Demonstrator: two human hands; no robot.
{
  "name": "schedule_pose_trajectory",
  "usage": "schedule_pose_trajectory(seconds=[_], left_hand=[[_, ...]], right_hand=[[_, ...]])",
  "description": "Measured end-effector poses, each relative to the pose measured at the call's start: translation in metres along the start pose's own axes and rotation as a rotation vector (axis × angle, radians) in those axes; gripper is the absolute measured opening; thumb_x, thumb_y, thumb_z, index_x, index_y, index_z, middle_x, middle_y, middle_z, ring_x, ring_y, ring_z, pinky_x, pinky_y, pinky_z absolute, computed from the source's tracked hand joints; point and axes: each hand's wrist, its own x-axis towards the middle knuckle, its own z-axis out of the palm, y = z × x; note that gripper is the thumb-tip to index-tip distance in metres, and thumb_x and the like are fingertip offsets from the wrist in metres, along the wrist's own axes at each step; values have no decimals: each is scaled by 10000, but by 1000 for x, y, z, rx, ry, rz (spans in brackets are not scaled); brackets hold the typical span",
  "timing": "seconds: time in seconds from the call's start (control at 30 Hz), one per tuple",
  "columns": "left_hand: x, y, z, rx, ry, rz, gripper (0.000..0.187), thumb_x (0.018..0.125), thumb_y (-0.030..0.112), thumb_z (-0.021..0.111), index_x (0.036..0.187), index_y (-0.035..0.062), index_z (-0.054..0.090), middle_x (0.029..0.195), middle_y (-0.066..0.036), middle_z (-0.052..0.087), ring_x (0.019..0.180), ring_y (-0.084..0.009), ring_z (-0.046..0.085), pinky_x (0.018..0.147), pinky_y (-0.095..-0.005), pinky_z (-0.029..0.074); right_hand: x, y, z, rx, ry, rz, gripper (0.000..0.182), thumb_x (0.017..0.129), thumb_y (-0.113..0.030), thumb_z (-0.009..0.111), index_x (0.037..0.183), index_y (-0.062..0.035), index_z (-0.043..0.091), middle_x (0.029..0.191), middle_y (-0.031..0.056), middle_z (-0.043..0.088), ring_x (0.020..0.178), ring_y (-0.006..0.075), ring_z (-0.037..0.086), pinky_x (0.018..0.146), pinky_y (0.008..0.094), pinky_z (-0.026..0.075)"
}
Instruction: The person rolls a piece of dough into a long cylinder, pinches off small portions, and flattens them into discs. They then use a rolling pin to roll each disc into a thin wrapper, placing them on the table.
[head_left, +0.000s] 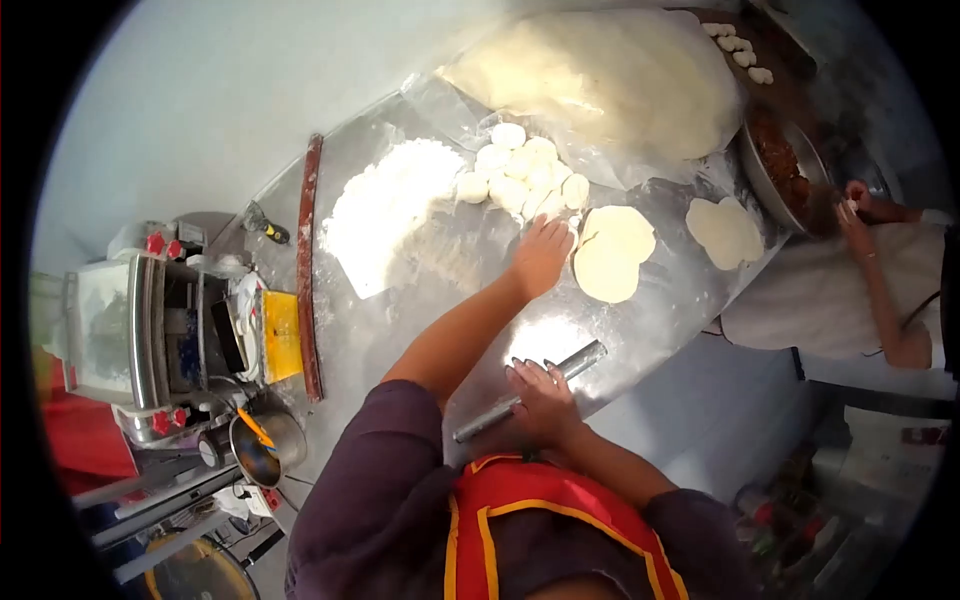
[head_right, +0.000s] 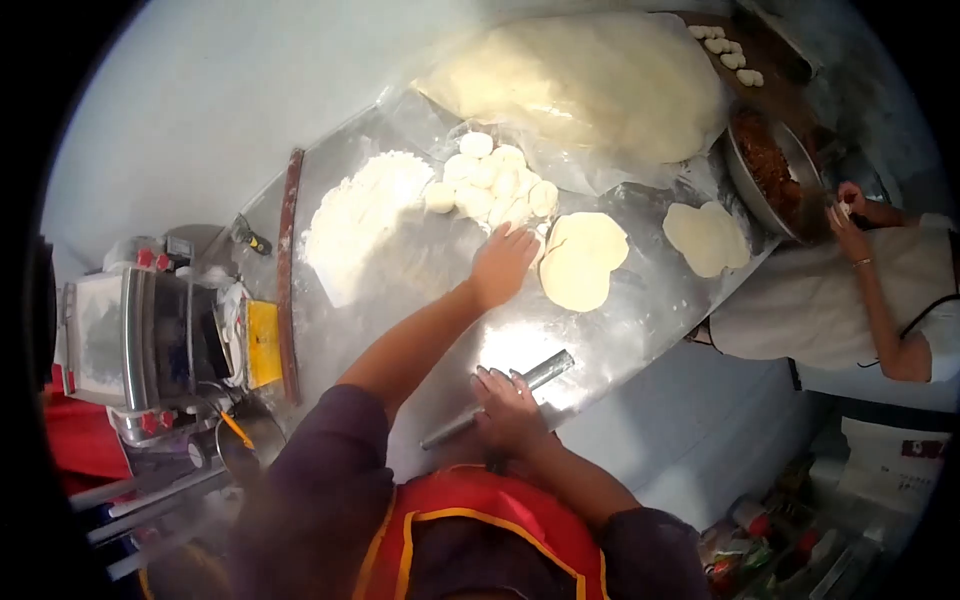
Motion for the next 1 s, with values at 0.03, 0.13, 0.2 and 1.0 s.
schedule_pose_trajectory(seconds=[0.03,0.13,0.2,1.0], left_hand=[[-23,4,-8,-92,72,29,412,818,83,514,1209,-38,564,1259,-197,573,1266,-311,473,1123,-457,299],[-101,33,-49,-134,-12,-62,386,811,72,526,1178,-36,578,1224,-202,580,1203,-325,522,1066,-435,381],[-161,52,-72,-92,-40,-196,396,794,64,552,1179,-26,576,1237,-184,573,1211,-334,516,1063,-429,392],[-157,43,-49,-151,-35,-485,678,877,418,627,1416,57,432,1488,-178,371,1409,-369,280,1137,-545,234]], right_hand=[[1,-2,-2,16,12,-7,646,756,-229,701,1352,-80,501,1349,116,543,1277,275,493,1071,478,363],[1,-1,-1,6,22,-24,639,751,-210,700,1343,-70,506,1356,127,537,1270,275,498,1080,477,347],[2,-3,1,-16,13,-17,634,753,-208,696,1341,-65,506,1363,127,532,1267,282,494,1087,482,331],[1,7,-6,-137,-84,-127,619,797,-310,701,1354,-132,500,1363,103,501,1260,292,459,1083,492,318]])
